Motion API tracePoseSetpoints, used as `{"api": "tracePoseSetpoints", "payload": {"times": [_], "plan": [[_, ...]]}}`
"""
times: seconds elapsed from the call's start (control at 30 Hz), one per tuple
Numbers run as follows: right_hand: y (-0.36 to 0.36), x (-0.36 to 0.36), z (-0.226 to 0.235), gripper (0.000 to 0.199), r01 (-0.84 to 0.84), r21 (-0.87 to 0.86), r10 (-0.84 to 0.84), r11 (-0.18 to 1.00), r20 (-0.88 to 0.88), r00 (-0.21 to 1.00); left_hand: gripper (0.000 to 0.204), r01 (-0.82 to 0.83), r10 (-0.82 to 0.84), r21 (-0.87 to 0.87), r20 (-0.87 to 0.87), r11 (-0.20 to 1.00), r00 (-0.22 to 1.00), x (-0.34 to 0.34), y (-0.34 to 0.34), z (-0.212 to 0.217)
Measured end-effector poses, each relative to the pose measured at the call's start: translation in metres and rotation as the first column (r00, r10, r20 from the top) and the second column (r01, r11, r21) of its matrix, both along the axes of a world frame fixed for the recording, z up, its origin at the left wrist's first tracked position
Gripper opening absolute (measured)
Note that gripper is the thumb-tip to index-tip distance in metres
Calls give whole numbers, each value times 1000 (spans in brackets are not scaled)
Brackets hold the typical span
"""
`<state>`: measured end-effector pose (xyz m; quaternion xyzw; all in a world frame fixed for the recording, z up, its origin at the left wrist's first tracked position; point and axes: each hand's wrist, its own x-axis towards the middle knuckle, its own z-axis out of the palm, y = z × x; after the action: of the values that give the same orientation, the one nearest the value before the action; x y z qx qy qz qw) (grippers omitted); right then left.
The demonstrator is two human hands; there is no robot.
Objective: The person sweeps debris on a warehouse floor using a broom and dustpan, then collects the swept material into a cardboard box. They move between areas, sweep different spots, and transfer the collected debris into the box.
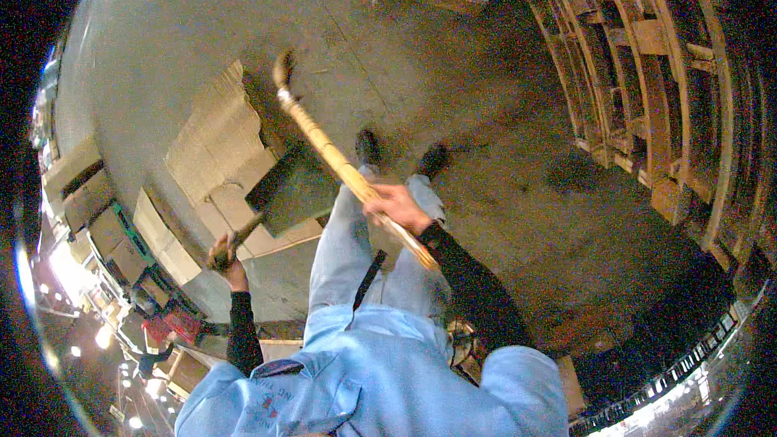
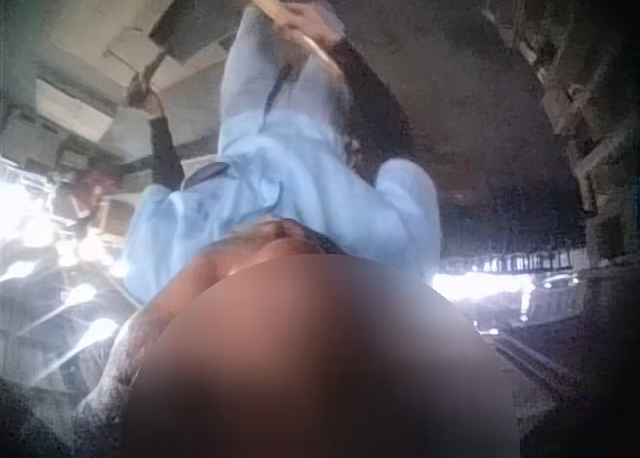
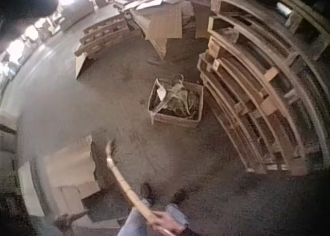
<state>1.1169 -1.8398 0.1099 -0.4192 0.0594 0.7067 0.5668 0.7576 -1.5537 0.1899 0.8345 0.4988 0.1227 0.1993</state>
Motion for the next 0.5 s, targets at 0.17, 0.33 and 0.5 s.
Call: {"api": "tracePoseSetpoints", "payload": {"times": [0.17, 0.33, 0.5], "plan": [[141, -17, -118, 21, -139, -172, 172, 975, 197, 965, 27, -132, 274, -396, 329, 909, 904, -19, 11, 11], [87, 19, -148, 20, 63, -345, -35, 937, 85, 996, 28, -117, 185, -293, 216, 949, 959, -47, 43, 2], [-35, 39, -89, 35, 291, -470, -230, 833, 186, 955, 32, 67, 370, -580, 600, 812, 709, -36, 78, -52]]}}
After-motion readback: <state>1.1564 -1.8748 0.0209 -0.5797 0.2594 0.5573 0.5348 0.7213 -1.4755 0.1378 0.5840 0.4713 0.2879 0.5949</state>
